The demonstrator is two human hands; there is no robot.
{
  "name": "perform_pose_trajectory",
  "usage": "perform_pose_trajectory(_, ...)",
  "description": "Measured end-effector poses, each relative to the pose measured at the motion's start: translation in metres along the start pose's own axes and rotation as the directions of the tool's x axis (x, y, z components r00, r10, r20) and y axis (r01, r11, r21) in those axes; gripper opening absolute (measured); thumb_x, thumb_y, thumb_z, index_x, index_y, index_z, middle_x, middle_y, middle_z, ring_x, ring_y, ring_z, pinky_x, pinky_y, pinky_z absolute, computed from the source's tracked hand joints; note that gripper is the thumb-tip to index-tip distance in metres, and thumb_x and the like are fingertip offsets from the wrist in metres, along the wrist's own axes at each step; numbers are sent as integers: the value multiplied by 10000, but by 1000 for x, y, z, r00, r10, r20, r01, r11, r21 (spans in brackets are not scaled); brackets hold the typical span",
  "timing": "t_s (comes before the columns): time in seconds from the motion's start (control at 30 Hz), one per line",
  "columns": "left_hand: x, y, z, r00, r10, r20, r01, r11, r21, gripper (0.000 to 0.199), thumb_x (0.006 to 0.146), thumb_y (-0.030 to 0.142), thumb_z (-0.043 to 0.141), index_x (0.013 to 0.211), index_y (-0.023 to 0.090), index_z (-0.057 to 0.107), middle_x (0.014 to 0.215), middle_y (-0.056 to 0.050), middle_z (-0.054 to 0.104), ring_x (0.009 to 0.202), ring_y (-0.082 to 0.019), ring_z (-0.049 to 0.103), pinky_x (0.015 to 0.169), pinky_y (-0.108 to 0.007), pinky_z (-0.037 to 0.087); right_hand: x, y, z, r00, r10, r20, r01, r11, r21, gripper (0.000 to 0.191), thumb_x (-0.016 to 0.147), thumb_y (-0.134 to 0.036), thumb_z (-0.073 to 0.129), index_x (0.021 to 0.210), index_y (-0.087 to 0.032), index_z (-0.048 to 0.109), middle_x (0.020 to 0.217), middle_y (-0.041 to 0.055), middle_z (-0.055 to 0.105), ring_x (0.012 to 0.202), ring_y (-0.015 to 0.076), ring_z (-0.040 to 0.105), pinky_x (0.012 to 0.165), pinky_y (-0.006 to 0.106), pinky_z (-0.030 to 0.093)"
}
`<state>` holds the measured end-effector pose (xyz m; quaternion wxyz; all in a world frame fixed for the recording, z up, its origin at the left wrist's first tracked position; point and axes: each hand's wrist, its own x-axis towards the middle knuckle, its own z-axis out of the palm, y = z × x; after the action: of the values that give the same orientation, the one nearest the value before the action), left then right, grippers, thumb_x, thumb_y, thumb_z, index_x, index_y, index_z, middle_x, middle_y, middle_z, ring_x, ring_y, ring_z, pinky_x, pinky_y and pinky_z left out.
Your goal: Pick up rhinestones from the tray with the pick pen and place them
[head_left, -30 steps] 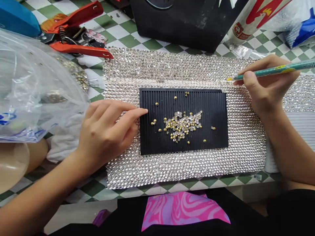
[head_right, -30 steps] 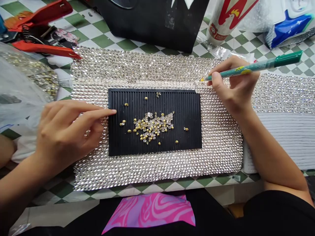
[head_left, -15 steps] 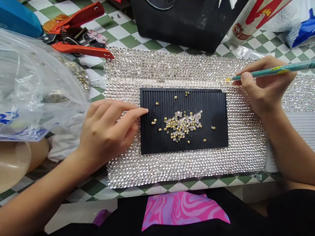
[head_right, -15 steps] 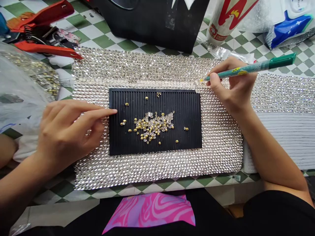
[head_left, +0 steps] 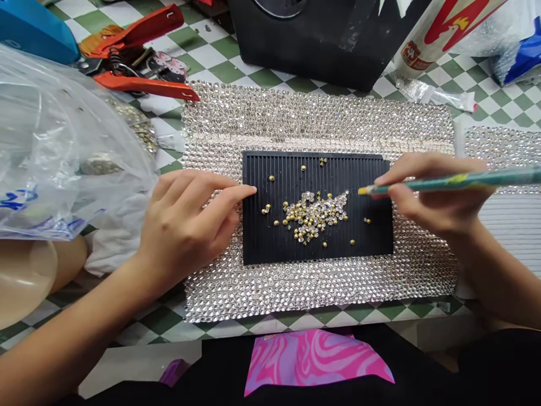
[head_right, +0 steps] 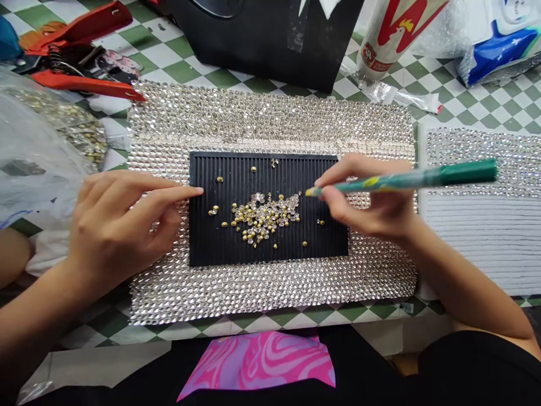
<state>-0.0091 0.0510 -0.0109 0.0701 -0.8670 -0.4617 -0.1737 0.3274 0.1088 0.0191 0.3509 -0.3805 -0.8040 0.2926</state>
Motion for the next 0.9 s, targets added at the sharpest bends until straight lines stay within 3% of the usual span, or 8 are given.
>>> perform_pose_trajectory(0.13, -1, 1, 0, 1000, 4, -7, -4, 1000, -2, 347, 877, 78, 548, 1173, 255, 585, 1022, -36, 674, 934, -226, 630, 861, -396, 517, -6, -14, 10, 983, -69, 168, 77, 996, -39, 77, 826, -146, 675, 851, -216, 697, 718, -17, 707, 583, 83, 624, 509, 240, 469)
perform_pose_trajectory(0.43, -2, 1, 1, 1000, 3, -1, -4, 999, -42, 367, 880, 77, 544, 1198, 257, 579, 1040, -62, 669, 951, -261, 615, 874, -431, 495, -3, -12, 13, 970, -100, 220, 116, 991, -62, 93, 846, -137, 652, 869, -219, 688, 750, -10, 725, 621, 85, 644, 525, 245, 493)
perform_pose_trajectory(0.5, -2, 1, 1, 1000, -3, -1, 3, 999, -40, 359, 887, 80, 535, 1197, 256, 581, 1040, -61, 670, 954, -261, 615, 871, -431, 495, -4, -9, 11, 982, -68, 177, 75, 997, -33, 102, 840, -136, 667, 871, -228, 699, 750, -15, 722, 620, 87, 643, 525, 247, 489)
perform_pose_trajectory(0.63, -1, -1, 3, 1000, 17, -25, -18, 999, -44, 350, 884, 83, 529, 1186, 244, 602, 1033, -48, 676, 940, -247, 625, 852, -409, 496, -3, -4, 5, 997, 22, -77, -23, 1000, -18, 136, 842, -134, 680, 882, -259, 718, 802, -6, 729, 678, 121, 671, 588, 285, 510)
perform_pose_trajectory(0.7, -1, -2, 3, 998, 35, -52, -37, 999, -40, 340, 875, 80, 543, 1173, 230, 613, 1022, -44, 678, 922, -238, 629, 842, -393, 495, -3, -4, 4, 991, 32, -130, -35, 999, -23, 138, 843, -137, 680, 888, -262, 719, 815, 2, 730, 692, 135, 677, 601, 301, 515)
perform_pose_trajectory(0.9, 0, -2, 2, 999, 32, -38, -33, 999, -30, 327, 878, 74, 545, 1160, 227, 613, 1005, -57, 683, 912, -246, 629, 838, -402, 500, -7, -9, 10, 984, -67, 165, 69, 998, -5, 82, 837, -147, 685, 871, -220, 697, 741, -16, 715, 607, 89, 634, 519, 248, 478)
